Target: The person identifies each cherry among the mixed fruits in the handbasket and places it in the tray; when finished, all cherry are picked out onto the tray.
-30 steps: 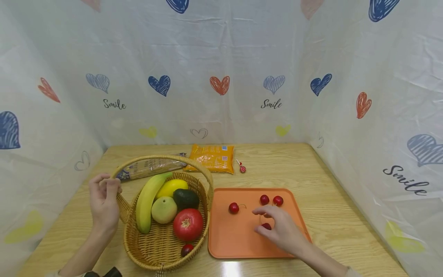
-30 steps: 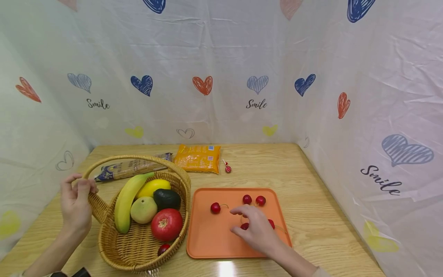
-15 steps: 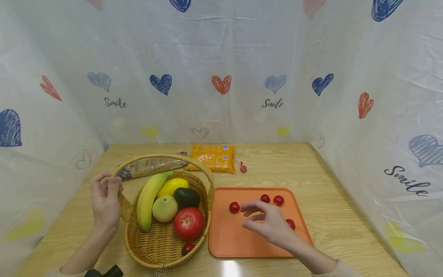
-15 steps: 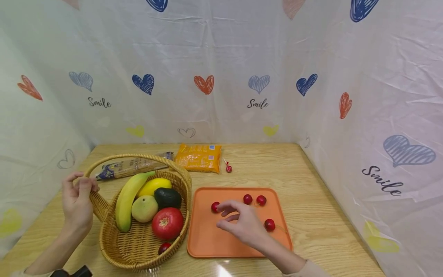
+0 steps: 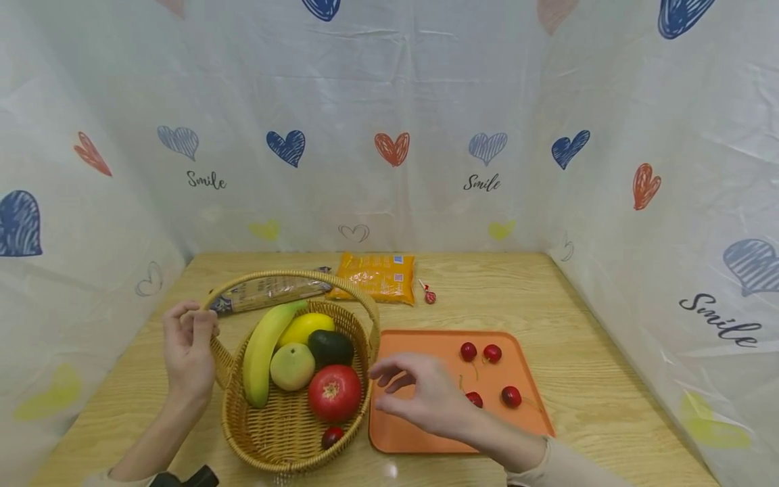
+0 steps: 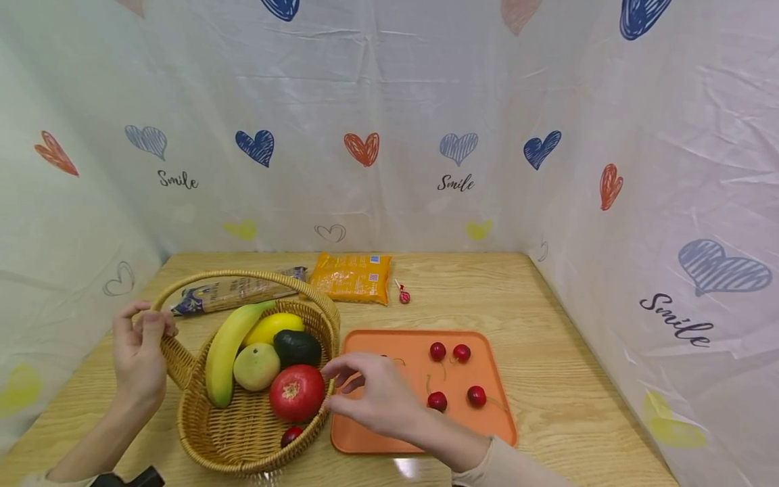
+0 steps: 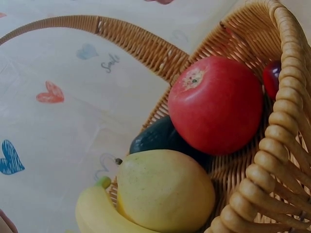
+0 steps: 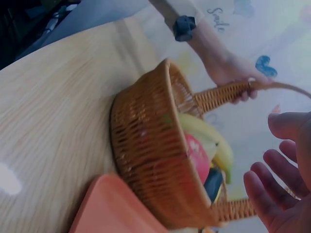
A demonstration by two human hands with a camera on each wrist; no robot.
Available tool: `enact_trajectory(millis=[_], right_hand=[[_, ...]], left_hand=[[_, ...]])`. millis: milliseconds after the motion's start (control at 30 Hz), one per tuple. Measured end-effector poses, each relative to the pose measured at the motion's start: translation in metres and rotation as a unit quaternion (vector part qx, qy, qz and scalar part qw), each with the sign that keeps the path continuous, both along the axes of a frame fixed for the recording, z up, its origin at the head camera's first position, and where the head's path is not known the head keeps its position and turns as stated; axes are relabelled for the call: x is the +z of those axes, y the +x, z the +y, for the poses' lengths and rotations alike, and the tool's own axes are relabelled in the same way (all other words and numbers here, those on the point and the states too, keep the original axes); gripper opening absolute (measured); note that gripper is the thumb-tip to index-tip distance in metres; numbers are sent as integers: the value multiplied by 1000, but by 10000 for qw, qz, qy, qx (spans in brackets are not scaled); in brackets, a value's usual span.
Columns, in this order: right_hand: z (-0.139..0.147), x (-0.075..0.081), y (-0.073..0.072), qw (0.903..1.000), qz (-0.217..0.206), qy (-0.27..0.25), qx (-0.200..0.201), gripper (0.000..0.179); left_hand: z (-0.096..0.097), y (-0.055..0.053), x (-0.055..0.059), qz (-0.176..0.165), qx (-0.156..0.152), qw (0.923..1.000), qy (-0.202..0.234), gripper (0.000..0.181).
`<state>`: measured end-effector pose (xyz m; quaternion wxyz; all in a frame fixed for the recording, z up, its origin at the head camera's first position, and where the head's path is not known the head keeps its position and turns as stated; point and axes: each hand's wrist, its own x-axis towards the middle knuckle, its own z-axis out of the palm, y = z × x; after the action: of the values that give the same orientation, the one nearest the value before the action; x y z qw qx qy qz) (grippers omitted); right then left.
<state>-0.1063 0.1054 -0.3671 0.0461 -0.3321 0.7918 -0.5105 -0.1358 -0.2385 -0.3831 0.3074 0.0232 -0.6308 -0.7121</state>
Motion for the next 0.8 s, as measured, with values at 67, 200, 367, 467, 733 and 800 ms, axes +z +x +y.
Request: enact_trajectory(millis=[67, 200, 367, 467, 733, 800], right_hand=[[-10, 4, -1, 9998, -125, 34, 170, 28], [-29, 9, -3, 9988, -187, 103, 440, 29], [-51, 9, -10, 9978, 260, 255, 556, 26], [-62, 9, -14, 9972, 207, 364, 625, 26], [-92, 15, -19, 9939, -598, 305, 880, 29], [-96, 16, -20, 9927, -685, 447, 882, 30]], left_hand=[[0, 0, 0, -27, 15, 10000, -24, 5], [1, 0, 0, -105, 41, 9999, -77, 6], [2, 0, 1, -214, 40, 9997, -85, 4], [2, 0, 1, -285, 36, 9995, -102, 4], [4, -1, 3, -187, -34, 9998, -102, 5], [5, -1, 3, -190, -49, 9998, -97, 6]])
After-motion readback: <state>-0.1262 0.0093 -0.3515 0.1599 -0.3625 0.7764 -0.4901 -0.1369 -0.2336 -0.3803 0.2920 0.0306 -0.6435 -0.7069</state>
